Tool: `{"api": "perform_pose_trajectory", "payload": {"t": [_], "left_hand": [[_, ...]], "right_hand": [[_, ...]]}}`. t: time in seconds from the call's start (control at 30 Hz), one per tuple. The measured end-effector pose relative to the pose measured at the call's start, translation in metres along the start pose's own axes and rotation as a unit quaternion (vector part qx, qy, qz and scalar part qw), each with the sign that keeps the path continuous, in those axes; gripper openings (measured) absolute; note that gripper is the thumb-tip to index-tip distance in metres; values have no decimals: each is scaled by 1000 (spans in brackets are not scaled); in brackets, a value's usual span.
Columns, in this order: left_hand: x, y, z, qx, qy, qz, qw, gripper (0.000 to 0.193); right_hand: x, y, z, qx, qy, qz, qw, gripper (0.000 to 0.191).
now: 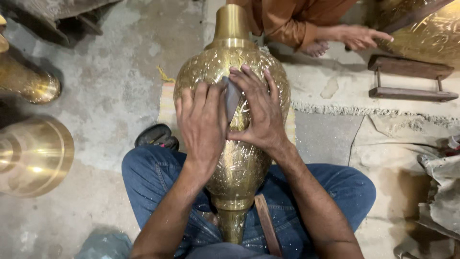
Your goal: The person sits on the floor with a large brass vase in their lap and engraves decorative patterns into its surface, holding a small chisel against the metal and striking it with a wooden mallet. They then rub the engraved areas with a gray abrasive block, working over different spots on the vase body.
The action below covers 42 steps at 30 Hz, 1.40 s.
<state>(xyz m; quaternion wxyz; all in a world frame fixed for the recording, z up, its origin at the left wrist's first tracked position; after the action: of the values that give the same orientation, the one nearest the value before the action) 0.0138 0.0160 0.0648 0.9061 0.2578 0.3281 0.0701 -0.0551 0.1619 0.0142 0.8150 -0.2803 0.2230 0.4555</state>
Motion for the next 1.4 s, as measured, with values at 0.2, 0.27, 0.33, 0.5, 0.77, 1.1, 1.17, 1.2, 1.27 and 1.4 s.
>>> {"api": "perform_pose_trajectory", "payload": {"t": [0.2,0.27,0.33,0.5,0.77,1.1,1.17,1.2,1.27,1.4], "left_hand": [[10,-7,-3,-17,-8,4,1000,22],[7,-6,-6,-23,23,-6,999,25],[3,-5,-6,-17,17,-1,1000,22],[6,-4,-1,-19,1,2,1000,19],[9,-16,-7,-18,-7,0,1000,17],[6,-14,-10,-8,4,-6,1000,20],[18,-12,4,-16,-7,14,1000,20],[16,-13,3,-15,2,4,1000,20],[14,-11,-8,-16,18,-2,1000,21],[1,-14,-20,-25,10,-11,1000,17]], "right_hand": [[0,1,-1,31,4,7,1000,115],[1,-1,-1,3,-13,7,1000,117],[1,-1,1,-18,-1,-8,1000,120],[-3,0,1,13,4,2,1000,115],[-1,1,-1,5,6,0,1000,115],[-2,-1,1,6,7,10,1000,116],[-5,2,0,14,10,19,1000,115],[-5,1,-2,17,9,18,1000,114],[1,4,2,19,6,12,1000,116],[0,0,3,11,-6,8,1000,117]]}}
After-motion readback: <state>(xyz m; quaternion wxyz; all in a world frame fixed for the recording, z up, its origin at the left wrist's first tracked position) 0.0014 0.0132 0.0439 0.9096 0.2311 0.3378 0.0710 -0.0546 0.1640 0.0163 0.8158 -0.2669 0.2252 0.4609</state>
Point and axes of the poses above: each hand's wrist, its own x-axis away from the middle knuckle, its own z-axis out of the back of the hand, y = z × x, the point moved 3 cm from there along -x, towards the middle knuckle, and after that the axes turned 14 degrees about z, right-handed, at the moved point
